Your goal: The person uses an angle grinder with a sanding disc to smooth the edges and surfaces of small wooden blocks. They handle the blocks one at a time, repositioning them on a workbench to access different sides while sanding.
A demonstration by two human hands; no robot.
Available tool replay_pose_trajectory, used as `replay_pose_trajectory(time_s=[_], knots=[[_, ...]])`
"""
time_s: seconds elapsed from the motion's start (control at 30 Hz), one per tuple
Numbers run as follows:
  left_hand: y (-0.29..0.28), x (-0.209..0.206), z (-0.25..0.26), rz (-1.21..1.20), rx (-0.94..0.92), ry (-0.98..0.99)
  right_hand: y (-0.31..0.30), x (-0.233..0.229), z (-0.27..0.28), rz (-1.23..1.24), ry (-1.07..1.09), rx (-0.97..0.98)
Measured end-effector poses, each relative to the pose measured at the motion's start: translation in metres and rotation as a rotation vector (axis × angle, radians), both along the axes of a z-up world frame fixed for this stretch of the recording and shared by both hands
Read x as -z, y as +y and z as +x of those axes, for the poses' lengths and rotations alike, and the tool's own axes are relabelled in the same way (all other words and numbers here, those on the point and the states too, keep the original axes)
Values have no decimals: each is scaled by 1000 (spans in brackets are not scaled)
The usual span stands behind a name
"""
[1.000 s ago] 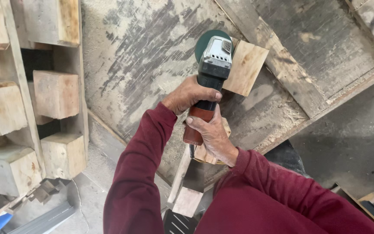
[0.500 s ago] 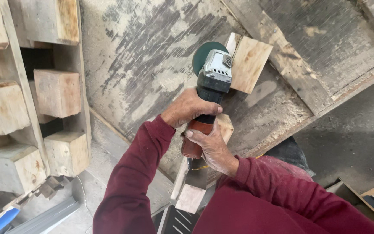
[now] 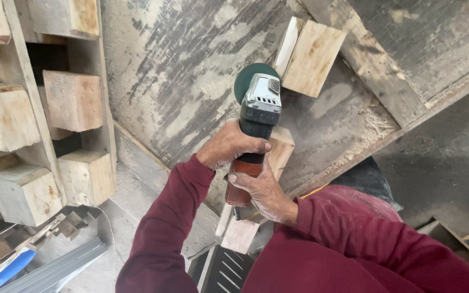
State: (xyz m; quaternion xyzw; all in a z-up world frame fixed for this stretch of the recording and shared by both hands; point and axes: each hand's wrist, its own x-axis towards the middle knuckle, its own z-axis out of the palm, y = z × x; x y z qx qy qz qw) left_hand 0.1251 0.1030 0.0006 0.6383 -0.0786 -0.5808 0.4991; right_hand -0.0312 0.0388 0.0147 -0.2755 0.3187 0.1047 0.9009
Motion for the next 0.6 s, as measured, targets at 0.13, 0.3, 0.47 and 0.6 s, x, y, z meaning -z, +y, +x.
replay_pose_trajectory(time_s=[0.13, 0.3, 0.47, 0.6], knots=[[8, 1, -14, -49, -33, 27, 0, 0, -12, -15, 8, -52], [21, -12, -38, -107, -229, 123, -4, -3, -23, -104, 47, -185], [14, -17, -54, -154, -344, 141, -22, -11, -25, -196, 32, -234], [6, -9, -51, -168, -312, 126, -30, -16, -20, -164, 13, -228]])
